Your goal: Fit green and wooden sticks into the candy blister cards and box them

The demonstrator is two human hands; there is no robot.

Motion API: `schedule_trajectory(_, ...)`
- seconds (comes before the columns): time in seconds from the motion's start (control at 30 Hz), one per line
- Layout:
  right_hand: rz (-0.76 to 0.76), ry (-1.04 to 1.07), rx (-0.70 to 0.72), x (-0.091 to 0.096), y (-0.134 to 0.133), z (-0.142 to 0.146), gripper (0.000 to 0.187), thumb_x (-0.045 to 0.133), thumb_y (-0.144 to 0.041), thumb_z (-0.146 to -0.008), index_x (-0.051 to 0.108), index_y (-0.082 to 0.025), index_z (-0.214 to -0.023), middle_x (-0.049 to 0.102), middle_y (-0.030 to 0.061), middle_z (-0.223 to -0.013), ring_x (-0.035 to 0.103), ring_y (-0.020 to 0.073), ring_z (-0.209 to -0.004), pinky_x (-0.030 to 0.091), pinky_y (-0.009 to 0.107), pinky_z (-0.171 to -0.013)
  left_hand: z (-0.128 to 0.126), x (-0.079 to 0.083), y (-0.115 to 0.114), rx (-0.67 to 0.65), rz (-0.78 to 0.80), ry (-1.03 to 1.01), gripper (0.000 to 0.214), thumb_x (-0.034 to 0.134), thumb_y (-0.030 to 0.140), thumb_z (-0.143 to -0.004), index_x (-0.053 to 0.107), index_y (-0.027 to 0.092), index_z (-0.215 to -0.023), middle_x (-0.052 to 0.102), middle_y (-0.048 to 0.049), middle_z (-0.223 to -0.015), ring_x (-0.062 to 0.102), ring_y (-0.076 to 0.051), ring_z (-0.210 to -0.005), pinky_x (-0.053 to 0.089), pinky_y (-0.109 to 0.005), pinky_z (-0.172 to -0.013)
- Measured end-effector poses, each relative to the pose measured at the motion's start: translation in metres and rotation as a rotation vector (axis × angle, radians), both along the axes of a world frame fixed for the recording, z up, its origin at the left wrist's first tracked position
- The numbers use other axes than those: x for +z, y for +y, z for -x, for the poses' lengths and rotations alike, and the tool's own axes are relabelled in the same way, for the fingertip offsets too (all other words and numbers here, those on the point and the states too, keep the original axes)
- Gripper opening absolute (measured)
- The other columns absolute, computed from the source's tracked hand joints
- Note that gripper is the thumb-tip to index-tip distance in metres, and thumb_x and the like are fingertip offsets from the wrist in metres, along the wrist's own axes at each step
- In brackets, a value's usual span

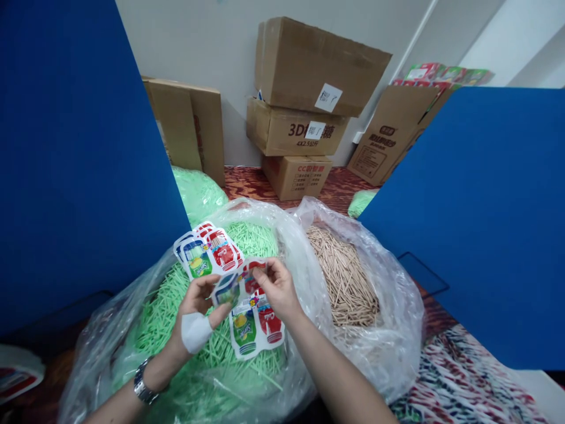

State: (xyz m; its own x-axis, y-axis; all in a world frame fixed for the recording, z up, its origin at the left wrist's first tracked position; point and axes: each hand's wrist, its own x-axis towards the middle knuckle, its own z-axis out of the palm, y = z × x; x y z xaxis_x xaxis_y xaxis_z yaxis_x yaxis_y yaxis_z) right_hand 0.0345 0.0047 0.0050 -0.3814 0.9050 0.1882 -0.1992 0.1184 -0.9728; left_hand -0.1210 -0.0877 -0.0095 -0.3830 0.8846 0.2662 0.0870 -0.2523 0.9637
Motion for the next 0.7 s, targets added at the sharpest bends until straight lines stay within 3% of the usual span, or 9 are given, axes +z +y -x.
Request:
schedule_trajectory(0.07, 0.005, -0.012, -0.009, 0.001, 0.000, 0.001, 0.019, 0.067, -0.036, -0.079, 0.058, -0.020, -0.086, 0.063, -0.0013, -0.076, 0.060, 0.0123, -0.066, 0.051, 0.026, -0.061, -0.001, 0.002, 0.001, -0.059, 0.062, -0.064, 0.057, 0.077, 0.023, -0.066, 0.053, 0.019, -0.117, 0.063, -0.0112, -0.109, 0.063, -0.021, -0.085, 0.054, -0.030, -0.067)
schedule_trajectory(0.2, -0.028, -0.096, 0.059, 0.000, -0.001, 0.003, 0.020, 0.066, -0.036, -0.080, 0.057, -0.019, -0.084, 0.063, -0.0012, -0.073, 0.060, 0.0122, -0.064, 0.051, 0.027, -0.061, 0.002, 0.004, 0.004, -0.128, 0.144, -0.100, 0.024, 0.070, 0.029, -0.076, 0.065, 0.014, -0.093, 0.070, -0.0084, -0.090, 0.065, -0.021, -0.079, 0.054, -0.031, -0.072)
schedule_trajectory(0.3, -0.083, -0.128, 0.179, -0.003, -0.003, 0.004, 0.021, 0.061, -0.034, -0.084, 0.057, -0.019, -0.097, 0.066, 0.0022, -0.088, 0.063, 0.0145, -0.078, 0.052, 0.030, -0.072, 0.006, 0.002, 0.005, -0.059, 0.158, -0.142, 0.026, 0.074, 0.031, -0.072, 0.065, 0.013, -0.089, 0.072, -0.0080, -0.088, 0.066, -0.022, -0.077, 0.055, -0.032, -0.070)
schedule_trajectory(0.4, -0.118, -0.188, 0.232, -0.006, 0.002, 0.009, 0.027, 0.058, -0.034, -0.086, 0.055, -0.019, -0.108, 0.065, 0.0045, -0.099, 0.063, 0.0168, -0.088, 0.052, 0.032, -0.077, 0.010, -0.001, 0.005, -0.050, 0.161, -0.187, 0.033, 0.070, 0.034, -0.076, 0.063, 0.013, -0.100, 0.071, -0.0099, -0.095, 0.068, -0.025, -0.084, 0.056, -0.034, -0.074)
schedule_trajectory(0.5, -0.100, -0.236, 0.157, -0.006, 0.016, 0.025, 0.027, 0.055, -0.038, -0.087, 0.054, -0.021, -0.108, 0.064, 0.0030, -0.096, 0.063, 0.0157, -0.078, 0.053, 0.026, -0.060, 0.017, 0.000, 0.006, 0.102, 0.084, -0.153, 0.053, 0.065, 0.034, -0.081, 0.046, 0.015, -0.128, 0.063, -0.0147, -0.118, 0.064, -0.027, -0.101, 0.055, -0.039, -0.083)
schedule_trajectory(0.6, -0.150, -0.278, 0.103, -0.003, 0.039, 0.059, 0.028, 0.050, -0.039, -0.088, 0.051, -0.023, -0.111, 0.063, 0.0020, -0.097, 0.063, 0.0154, -0.071, 0.051, 0.024, -0.050, 0.026, 0.004, 0.008, 0.430, -0.071, 0.202, 0.075, 0.066, 0.028, -0.080, 0.027, 0.021, -0.143, 0.041, -0.0172, -0.141, 0.050, -0.030, -0.121, 0.049, -0.044, -0.094)
schedule_trajectory(0.63, -0.213, -0.320, 0.069, -0.002, 0.046, 0.072, 0.028, 0.049, -0.036, -0.088, 0.050, -0.022, -0.112, 0.063, 0.0021, -0.096, 0.063, 0.0161, -0.073, 0.053, 0.027, -0.056, 0.029, 0.005, 0.008, 0.479, -0.125, 0.389, 0.074, 0.067, 0.025, -0.080, 0.028, 0.022, -0.143, 0.038, -0.0163, -0.144, 0.045, -0.031, -0.126, 0.045, -0.047, -0.099)
schedule_trajectory(0.7, -0.380, -0.475, -0.033, 0.000, 0.058, 0.093, 0.033, 0.054, -0.028, -0.084, 0.051, -0.019, -0.115, 0.063, 0.0050, -0.097, 0.061, 0.0201, -0.085, 0.052, 0.036, -0.077, 0.034, 0.004, 0.008, 0.408, -0.207, 0.772, 0.061, 0.065, 0.019, -0.081, 0.040, 0.023, -0.137, 0.044, -0.0143, -0.140, 0.041, -0.031, -0.128, 0.038, -0.051, -0.104)
